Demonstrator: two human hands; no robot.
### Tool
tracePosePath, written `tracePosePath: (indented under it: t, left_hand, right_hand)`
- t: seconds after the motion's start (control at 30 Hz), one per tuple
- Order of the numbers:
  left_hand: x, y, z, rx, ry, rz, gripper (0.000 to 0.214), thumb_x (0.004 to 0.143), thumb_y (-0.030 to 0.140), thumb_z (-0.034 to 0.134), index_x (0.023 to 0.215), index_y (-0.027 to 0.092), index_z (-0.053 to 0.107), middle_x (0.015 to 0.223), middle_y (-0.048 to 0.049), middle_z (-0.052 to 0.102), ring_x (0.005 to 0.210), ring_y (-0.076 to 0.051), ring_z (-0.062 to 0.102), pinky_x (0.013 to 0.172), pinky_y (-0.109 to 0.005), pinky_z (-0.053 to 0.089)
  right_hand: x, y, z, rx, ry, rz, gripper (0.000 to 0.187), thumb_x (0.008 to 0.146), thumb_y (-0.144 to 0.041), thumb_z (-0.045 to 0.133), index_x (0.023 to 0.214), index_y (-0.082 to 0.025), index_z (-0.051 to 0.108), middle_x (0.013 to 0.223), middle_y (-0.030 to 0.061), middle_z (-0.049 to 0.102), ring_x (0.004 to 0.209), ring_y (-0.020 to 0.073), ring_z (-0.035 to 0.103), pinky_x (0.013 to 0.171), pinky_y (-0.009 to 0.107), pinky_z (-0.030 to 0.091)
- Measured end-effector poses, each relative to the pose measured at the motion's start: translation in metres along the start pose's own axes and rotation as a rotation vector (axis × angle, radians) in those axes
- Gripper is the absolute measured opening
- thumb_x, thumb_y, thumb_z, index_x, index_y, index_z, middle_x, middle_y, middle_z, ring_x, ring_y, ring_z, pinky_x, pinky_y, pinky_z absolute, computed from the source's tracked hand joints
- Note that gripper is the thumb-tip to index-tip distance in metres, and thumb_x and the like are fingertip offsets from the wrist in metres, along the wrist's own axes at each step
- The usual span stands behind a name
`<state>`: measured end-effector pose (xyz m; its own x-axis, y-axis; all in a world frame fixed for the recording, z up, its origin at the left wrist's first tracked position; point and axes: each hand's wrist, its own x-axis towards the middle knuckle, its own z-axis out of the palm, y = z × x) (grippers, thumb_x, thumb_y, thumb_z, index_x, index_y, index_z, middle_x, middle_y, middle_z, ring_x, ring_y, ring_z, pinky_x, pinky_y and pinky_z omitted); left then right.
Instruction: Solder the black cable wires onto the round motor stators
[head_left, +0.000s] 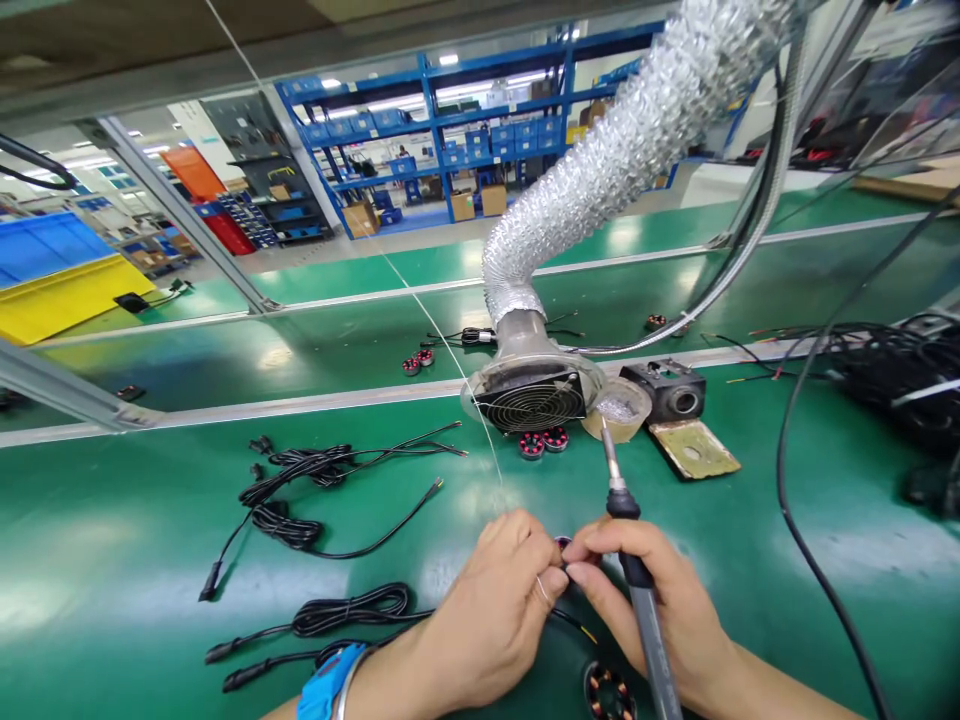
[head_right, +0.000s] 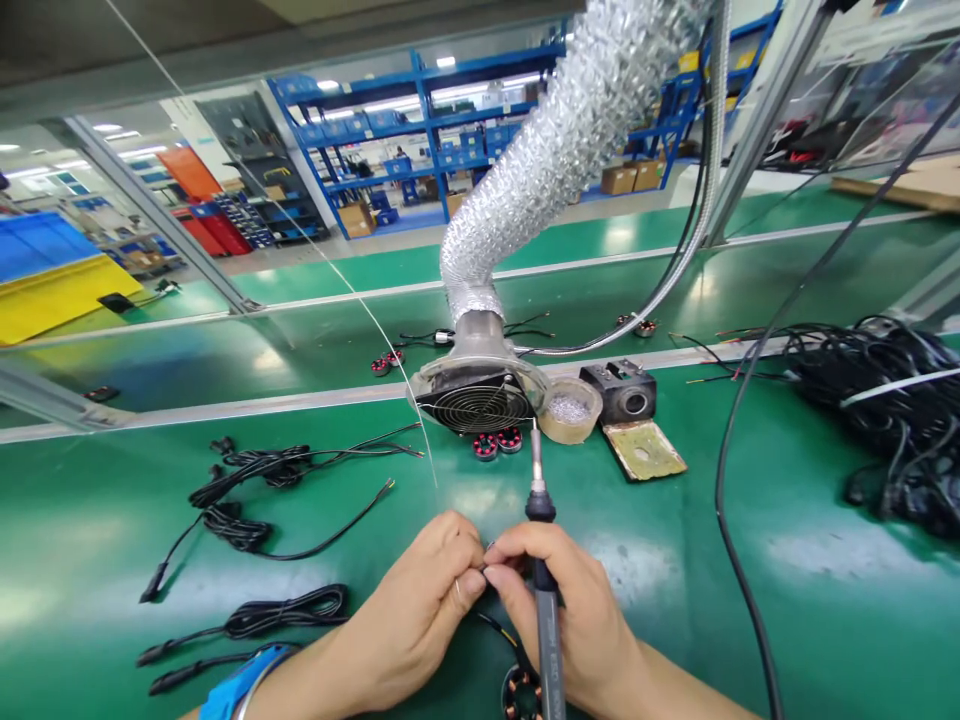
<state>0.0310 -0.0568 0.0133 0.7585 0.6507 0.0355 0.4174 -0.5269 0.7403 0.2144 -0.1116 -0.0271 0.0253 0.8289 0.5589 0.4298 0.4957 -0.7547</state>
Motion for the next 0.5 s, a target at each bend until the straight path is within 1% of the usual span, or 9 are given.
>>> tracePosePath:
  t: [0.13, 0.27, 0.37, 0.43, 0.5]
  left_hand:
    - [-0.005, 0.001, 0.011, -0.138, 0.015, -0.112, 0.032, 0.103, 0.036, 0.027, 0.083, 0.021, 0.045, 0.079, -0.0006, 0.051, 0.07, -0.015, 0.045, 0.066, -0.028, 0.034]
    - [-0.008, 0.004, 0.01, -0.226, 0.017, -0.173, 0.028, 0.103, 0.04, 0.029, 0.093, 0.022, 0.048, 0.08, 0.0006, 0.052, 0.07, -0.015, 0.045, 0.065, -0.028, 0.032]
    - [-0.008, 0.002, 0.008, -0.32, 0.094, -0.22, 0.03, 0.103, 0.043, 0.03, 0.094, 0.021, 0.049, 0.078, 0.0016, 0.049, 0.07, -0.014, 0.042, 0.065, -0.028, 0.031]
    - [-0.006, -0.003, 0.01, -0.468, 0.172, -0.252, 0.032, 0.102, 0.046, 0.033, 0.091, 0.02, 0.048, 0.074, 0.003, 0.043, 0.068, -0.013, 0.038, 0.064, -0.026, 0.03]
    - [-0.004, -0.011, 0.014, -0.667, 0.212, -0.263, 0.033, 0.1, 0.05, 0.037, 0.088, 0.02, 0.045, 0.071, 0.0047, 0.038, 0.064, -0.012, 0.033, 0.061, -0.025, 0.03]
  right_hand:
    - [0.001, -0.007, 0.004, 0.0, 0.022, 0.055, 0.022, 0.09, -0.015, 0.061, 0.107, -0.025, 0.051, 0.084, -0.0004, 0.067, 0.071, 0.0127, 0.067, 0.065, 0.021, 0.057]
    - [0.007, -0.014, 0.008, -0.037, 0.034, 0.084, 0.018, 0.091, -0.019, 0.06, 0.105, -0.025, 0.05, 0.078, -0.0011, 0.065, 0.065, 0.0123, 0.064, 0.061, 0.02, 0.056]
    - [0.013, -0.017, 0.013, -0.062, 0.035, 0.091, 0.017, 0.092, -0.02, 0.059, 0.106, -0.025, 0.05, 0.075, -0.0024, 0.063, 0.06, 0.0112, 0.062, 0.058, 0.019, 0.055]
    - [0.017, -0.017, 0.018, -0.062, 0.021, 0.099, 0.018, 0.092, -0.021, 0.059, 0.107, -0.025, 0.049, 0.075, -0.0026, 0.063, 0.059, 0.011, 0.062, 0.057, 0.019, 0.055]
    - [0.018, -0.016, 0.023, -0.051, 0.017, 0.106, 0.021, 0.092, -0.022, 0.059, 0.109, -0.025, 0.048, 0.075, -0.0026, 0.064, 0.06, 0.0114, 0.063, 0.058, 0.019, 0.055]
